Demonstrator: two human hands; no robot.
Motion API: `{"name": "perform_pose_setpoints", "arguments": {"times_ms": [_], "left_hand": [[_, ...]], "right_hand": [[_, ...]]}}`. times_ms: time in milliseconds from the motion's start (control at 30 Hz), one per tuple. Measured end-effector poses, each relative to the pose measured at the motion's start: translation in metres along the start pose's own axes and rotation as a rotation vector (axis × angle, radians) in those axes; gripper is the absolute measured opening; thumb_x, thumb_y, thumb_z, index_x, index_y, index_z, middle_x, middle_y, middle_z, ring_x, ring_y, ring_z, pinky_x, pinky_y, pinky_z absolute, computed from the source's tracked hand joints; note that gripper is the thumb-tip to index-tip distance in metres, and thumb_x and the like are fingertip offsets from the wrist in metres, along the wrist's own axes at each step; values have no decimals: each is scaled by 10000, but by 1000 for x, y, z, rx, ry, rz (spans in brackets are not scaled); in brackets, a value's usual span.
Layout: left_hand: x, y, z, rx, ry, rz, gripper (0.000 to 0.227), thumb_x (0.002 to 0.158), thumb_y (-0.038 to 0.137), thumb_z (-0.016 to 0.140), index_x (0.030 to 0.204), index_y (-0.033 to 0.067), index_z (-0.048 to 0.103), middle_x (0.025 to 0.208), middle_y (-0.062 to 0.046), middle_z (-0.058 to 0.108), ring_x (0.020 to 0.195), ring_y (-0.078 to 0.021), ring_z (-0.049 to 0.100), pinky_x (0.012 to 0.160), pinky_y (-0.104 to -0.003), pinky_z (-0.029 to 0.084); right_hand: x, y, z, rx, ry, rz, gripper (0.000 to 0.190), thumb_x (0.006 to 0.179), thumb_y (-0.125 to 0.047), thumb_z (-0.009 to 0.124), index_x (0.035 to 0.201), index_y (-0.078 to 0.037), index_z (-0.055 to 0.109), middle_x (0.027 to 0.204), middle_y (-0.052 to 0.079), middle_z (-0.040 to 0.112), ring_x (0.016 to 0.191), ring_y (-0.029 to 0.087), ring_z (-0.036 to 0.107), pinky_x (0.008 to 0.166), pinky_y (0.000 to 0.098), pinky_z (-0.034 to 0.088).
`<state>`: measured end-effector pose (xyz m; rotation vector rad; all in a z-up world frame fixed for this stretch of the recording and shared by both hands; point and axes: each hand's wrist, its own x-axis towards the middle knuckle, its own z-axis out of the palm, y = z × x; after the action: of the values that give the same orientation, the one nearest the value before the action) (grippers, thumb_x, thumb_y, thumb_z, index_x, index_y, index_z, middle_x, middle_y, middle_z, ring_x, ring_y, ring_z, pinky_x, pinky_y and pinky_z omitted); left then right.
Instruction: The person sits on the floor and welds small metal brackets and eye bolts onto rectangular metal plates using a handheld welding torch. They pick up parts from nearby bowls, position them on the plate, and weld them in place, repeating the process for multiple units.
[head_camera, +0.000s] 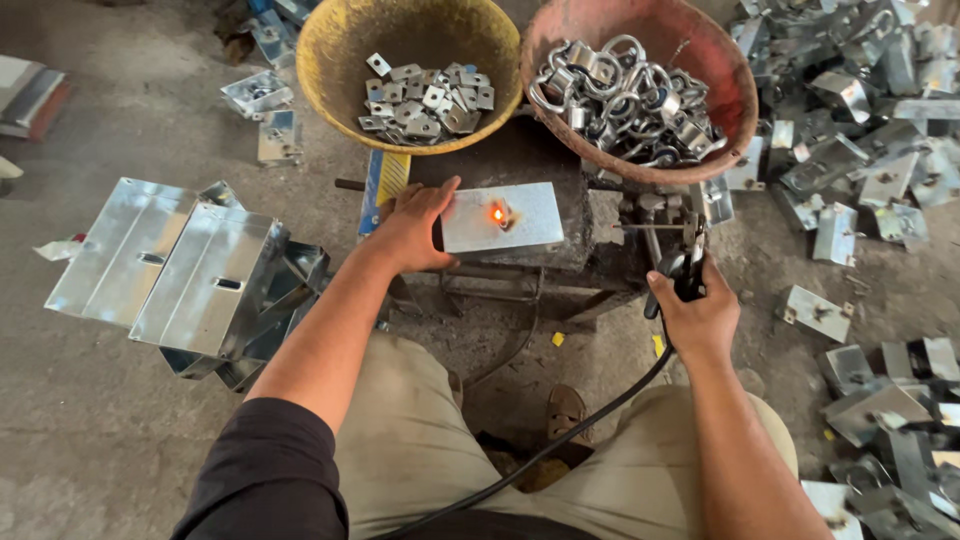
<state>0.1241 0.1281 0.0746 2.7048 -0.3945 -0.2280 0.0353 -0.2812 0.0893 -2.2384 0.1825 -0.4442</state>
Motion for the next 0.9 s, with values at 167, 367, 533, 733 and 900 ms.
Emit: {"name": "perform_pose_setpoints", "arguments": {"times_ms": [167, 367, 533, 733, 900], "left_hand": [[-1, 14, -19, 76, -144, -85, 1345, 581, 446, 951, 1619, 278, 112, 1619, -48, 353, 1503, -380, 252, 1169, -560, 243], [26, 21, -75, -273, 120, -278, 674, 815, 463, 783, 1441, 276, 617, 1168, -171, 749, 1111, -307, 734, 985, -398, 557], [96, -12, -103, -105, 427, -298, 375, 842, 350, 788, 1159, 154, 739, 1174, -169, 731, 1087, -367, 692, 915, -462, 550], [150, -42, -77, 6, 221, -508, 476, 872, 348, 776, 1241, 66, 675, 1280, -188, 672, 1187, -363, 639, 967, -477, 530], [172, -50, -60, 82, 142, -654, 396, 878, 171, 698, 1263, 81, 679, 1360, -155, 640, 1241, -333, 627, 1010, -480, 515]], "right_hand": [[7, 5, 9, -62, -27, 8, 595, 830, -349, 870, 1259, 11, 669, 966, 125, 732, 854, 210, 674, 812, 346, 536], [9, 12, 15, -152, -44, 70, 894, 752, -397, 890, 1440, 75, 568, 1184, 243, 712, 1072, 295, 703, 925, 394, 527], [9, 16, 14, -111, -37, 58, 888, 765, -410, 882, 1433, 82, 567, 1225, 240, 711, 1103, 272, 708, 947, 376, 528], [9, 12, 13, -97, -72, 237, 903, 733, -423, 874, 1453, 28, 568, 1179, 200, 732, 1039, 235, 717, 903, 363, 543], [11, 15, 16, -134, -76, 237, 896, 730, -421, 881, 1454, 8, 575, 1160, 190, 736, 1026, 222, 713, 901, 363, 541]]}}
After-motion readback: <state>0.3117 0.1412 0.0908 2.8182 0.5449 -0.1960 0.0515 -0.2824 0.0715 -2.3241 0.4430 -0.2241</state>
